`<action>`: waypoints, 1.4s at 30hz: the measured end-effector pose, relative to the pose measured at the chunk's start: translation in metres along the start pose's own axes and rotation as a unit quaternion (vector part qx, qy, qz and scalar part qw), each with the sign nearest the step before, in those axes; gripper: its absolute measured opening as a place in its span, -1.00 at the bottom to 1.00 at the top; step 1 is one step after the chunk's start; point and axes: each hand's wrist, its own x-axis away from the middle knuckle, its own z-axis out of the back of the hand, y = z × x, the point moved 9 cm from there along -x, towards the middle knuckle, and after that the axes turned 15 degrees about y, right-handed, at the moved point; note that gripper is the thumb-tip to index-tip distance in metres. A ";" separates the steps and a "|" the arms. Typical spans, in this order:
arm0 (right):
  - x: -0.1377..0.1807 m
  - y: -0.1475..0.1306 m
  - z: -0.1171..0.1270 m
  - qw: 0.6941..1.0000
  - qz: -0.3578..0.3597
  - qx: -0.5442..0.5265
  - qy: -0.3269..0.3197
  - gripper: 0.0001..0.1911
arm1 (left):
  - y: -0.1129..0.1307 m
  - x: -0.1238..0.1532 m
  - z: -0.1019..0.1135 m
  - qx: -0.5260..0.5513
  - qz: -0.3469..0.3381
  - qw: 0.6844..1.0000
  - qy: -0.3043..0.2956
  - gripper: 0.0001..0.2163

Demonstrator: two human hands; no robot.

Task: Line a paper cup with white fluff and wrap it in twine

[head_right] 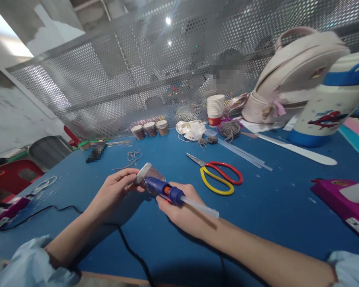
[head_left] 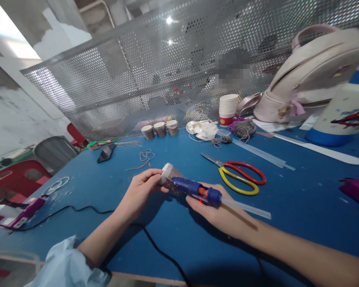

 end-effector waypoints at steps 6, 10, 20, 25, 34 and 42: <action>0.002 -0.005 -0.002 1.000 0.016 0.024 -0.006 -0.80 | -0.003 0.001 0.000 -0.008 -0.001 1.000 -0.003 -0.82; 0.005 -0.012 -0.003 0.996 0.066 0.068 0.000 -0.80 | -0.003 0.002 0.000 -0.010 -0.011 1.000 -0.002 -0.81; 0.007 -0.017 -0.002 0.984 0.126 0.127 0.019 -0.80 | -0.001 0.003 0.000 -0.021 -0.018 1.000 -0.001 -0.79; 0.010 -0.015 -0.006 0.976 0.150 0.155 0.011 -0.82 | 0.001 0.004 -0.001 -0.020 -0.021 1.000 0.001 -0.79; 0.005 -0.019 0.004 0.979 0.141 0.138 0.051 -0.78 | -0.002 0.005 0.000 -0.013 -0.001 1.000 0.001 -0.79; 0.012 -0.015 -0.009 0.970 0.174 0.170 0.006 -0.83 | 0.004 0.005 -0.002 -0.022 -0.018 1.000 0.007 -0.79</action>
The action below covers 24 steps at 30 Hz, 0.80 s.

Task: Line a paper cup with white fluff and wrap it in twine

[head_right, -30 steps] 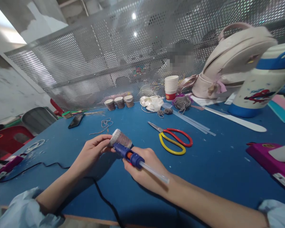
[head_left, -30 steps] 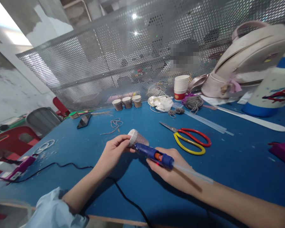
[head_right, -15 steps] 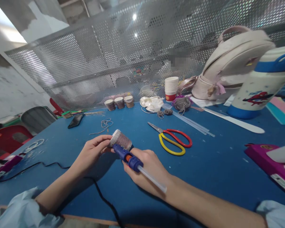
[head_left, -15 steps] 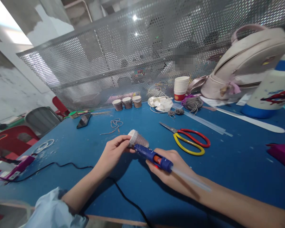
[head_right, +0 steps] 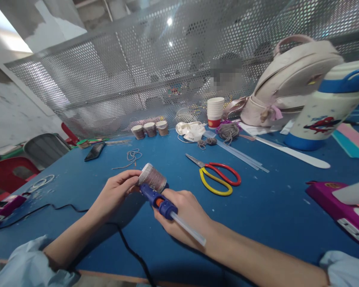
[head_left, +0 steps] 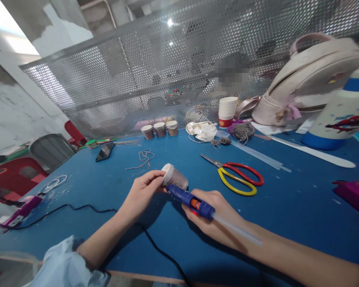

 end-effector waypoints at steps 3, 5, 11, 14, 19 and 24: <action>-0.001 0.001 0.002 1.000 0.002 0.009 0.016 -0.84 | -0.003 -0.001 0.000 0.011 0.007 1.000 -0.003 -0.78; -0.001 0.002 0.004 0.999 0.004 0.023 0.024 -0.85 | -0.004 -0.001 0.000 0.016 0.012 1.000 -0.005 -0.78; 0.003 0.000 -0.002 0.999 0.030 0.041 -0.015 -0.90 | -0.001 0.000 0.001 0.007 0.002 1.000 -0.001 -0.78; 0.002 0.001 0.002 0.998 0.036 0.051 0.003 -0.87 | -0.002 0.001 0.001 0.014 0.011 1.000 0.002 -0.78; 0.001 0.001 0.008 0.997 0.049 0.049 0.023 -0.86 | -0.002 0.001 0.000 0.033 0.015 0.999 0.000 -0.81; -0.001 -0.002 0.011 0.998 0.049 0.023 0.026 -0.87 | -0.002 -0.003 0.004 0.035 0.007 0.999 0.008 -0.80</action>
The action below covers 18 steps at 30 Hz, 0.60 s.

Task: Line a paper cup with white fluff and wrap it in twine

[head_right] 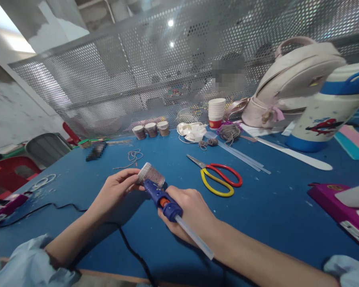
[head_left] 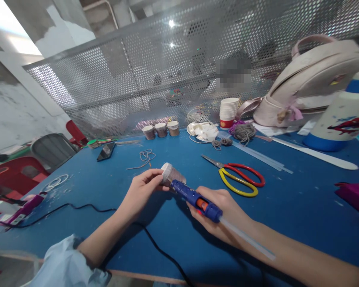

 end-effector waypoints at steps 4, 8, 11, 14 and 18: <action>-0.002 -0.001 0.003 1.000 -0.012 -0.009 0.006 -0.86 | 0.002 -0.005 0.009 -0.039 -0.028 0.998 0.036 -0.79; -0.002 0.000 0.002 1.000 -0.025 -0.013 -0.002 -0.85 | 0.005 -0.006 0.014 -0.116 -0.078 0.988 0.065 -0.80; -0.003 0.001 0.002 0.999 -0.032 -0.018 0.003 -0.85 | 0.013 0.000 0.015 -0.185 -0.172 0.963 0.093 -0.85; -0.004 0.002 0.003 0.999 -0.037 -0.028 0.008 -0.87 | 0.023 0.011 0.009 -0.256 -0.301 0.914 0.091 -0.87; -0.005 0.001 0.006 0.998 -0.039 -0.042 0.015 -0.88 | 0.031 0.029 -0.004 -0.314 -0.453 0.832 0.063 -0.86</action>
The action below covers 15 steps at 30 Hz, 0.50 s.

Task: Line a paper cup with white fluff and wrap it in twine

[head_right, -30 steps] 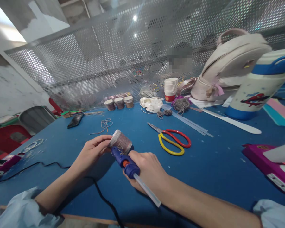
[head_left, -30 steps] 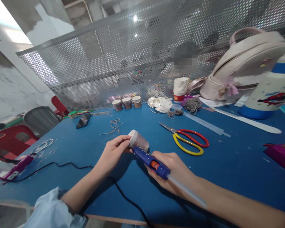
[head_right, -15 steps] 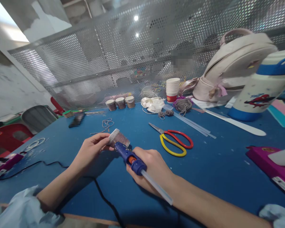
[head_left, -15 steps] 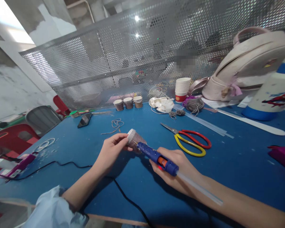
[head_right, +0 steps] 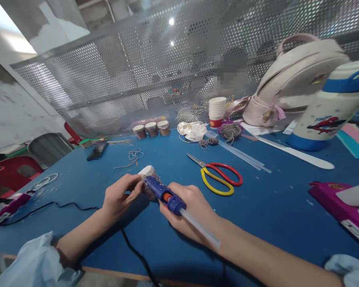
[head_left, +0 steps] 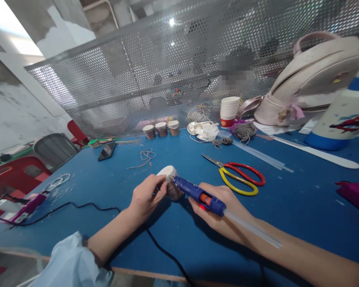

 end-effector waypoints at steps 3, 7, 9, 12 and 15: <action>-0.001 -0.003 0.005 1.000 0.007 -0.016 0.018 -0.86 | 0.015 0.002 0.004 -0.012 -0.099 0.995 0.025 -0.89; -0.004 -0.004 0.011 0.999 0.004 -0.026 0.030 -0.81 | 0.023 0.005 0.005 -0.006 -0.157 0.987 0.041 -0.90; -0.006 -0.004 0.013 0.999 0.004 -0.026 0.033 -0.81 | 0.023 0.007 0.004 0.011 -0.163 0.986 0.039 -0.85; -0.006 -0.006 0.014 0.999 0.006 -0.022 0.033 -0.82 | 0.021 0.012 -0.001 0.039 -0.159 0.986 0.009 -0.77; -0.006 -0.007 0.016 0.999 0.005 -0.021 0.032 -0.81 | 0.022 0.015 -0.006 0.057 -0.157 0.986 -0.027 -0.71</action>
